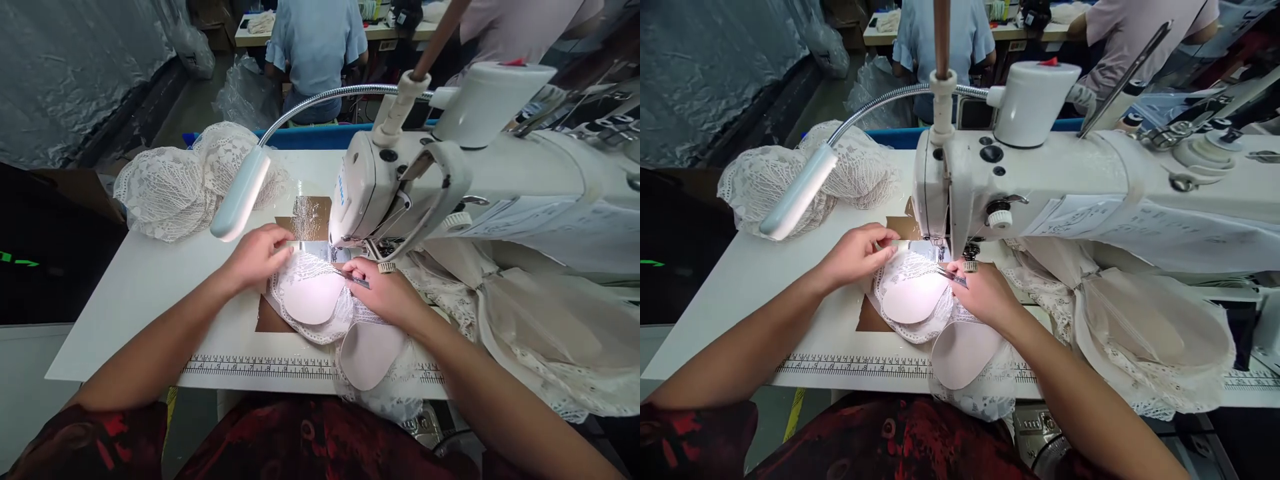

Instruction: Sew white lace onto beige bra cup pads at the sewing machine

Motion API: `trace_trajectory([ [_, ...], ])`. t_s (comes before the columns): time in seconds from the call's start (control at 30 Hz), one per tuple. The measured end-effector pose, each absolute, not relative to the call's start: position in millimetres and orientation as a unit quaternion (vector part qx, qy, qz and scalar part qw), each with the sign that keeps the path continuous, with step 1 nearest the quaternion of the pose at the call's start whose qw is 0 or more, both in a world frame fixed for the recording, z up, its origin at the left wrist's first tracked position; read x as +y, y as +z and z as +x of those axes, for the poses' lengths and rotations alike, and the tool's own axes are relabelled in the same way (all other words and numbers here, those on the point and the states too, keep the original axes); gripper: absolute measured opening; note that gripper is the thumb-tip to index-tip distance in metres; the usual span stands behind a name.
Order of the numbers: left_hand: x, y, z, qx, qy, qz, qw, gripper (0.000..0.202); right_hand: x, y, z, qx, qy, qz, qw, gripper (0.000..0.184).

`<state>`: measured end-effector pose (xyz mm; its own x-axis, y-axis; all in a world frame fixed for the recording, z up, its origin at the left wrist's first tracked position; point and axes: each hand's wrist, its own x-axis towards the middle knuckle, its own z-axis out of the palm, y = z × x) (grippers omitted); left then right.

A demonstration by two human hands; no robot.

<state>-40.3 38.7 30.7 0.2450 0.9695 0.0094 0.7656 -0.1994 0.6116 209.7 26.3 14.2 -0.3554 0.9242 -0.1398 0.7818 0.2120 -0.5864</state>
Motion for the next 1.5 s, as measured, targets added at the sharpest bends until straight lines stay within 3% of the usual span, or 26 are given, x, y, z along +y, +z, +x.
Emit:
trace_trajectory([
  [0.2,-5.0,23.4,1.1,0.466,0.113,0.861,0.169,0.033,23.1,5.5,214.8,-0.807,0.227,-0.517,0.171,0.028],
  [0.33,-10.0,12.6,12.0,0.444,0.093,0.884,0.110,0.032,21.6,2.4,214.5,-0.847,0.203,-0.453,0.188,0.022],
  [0.67,-0.7,15.1,5.8,0.396,0.123,0.902,0.119,0.030,20.7,2.7,212.0,-0.875,0.155,-0.445,0.111,0.023],
  [0.9,10.5,11.6,1.9,0.388,0.082,0.912,0.105,0.046,19.4,-1.0,211.5,-0.875,0.126,-0.459,0.089,0.029],
  [1.03,19.8,9.0,1.7,0.384,0.053,0.917,0.092,0.054,19.5,-2.9,210.6,-0.873,0.120,-0.466,0.084,0.030],
  [1.2,31.3,13.8,2.6,0.364,0.027,0.927,0.089,0.050,20.9,-4.1,208.7,-0.864,0.137,-0.476,0.085,0.034],
  [1.5,39.0,20.7,-3.9,0.337,-0.004,0.939,0.073,0.048,20.8,0.4,211.2,-0.857,0.171,-0.476,0.101,0.022],
])
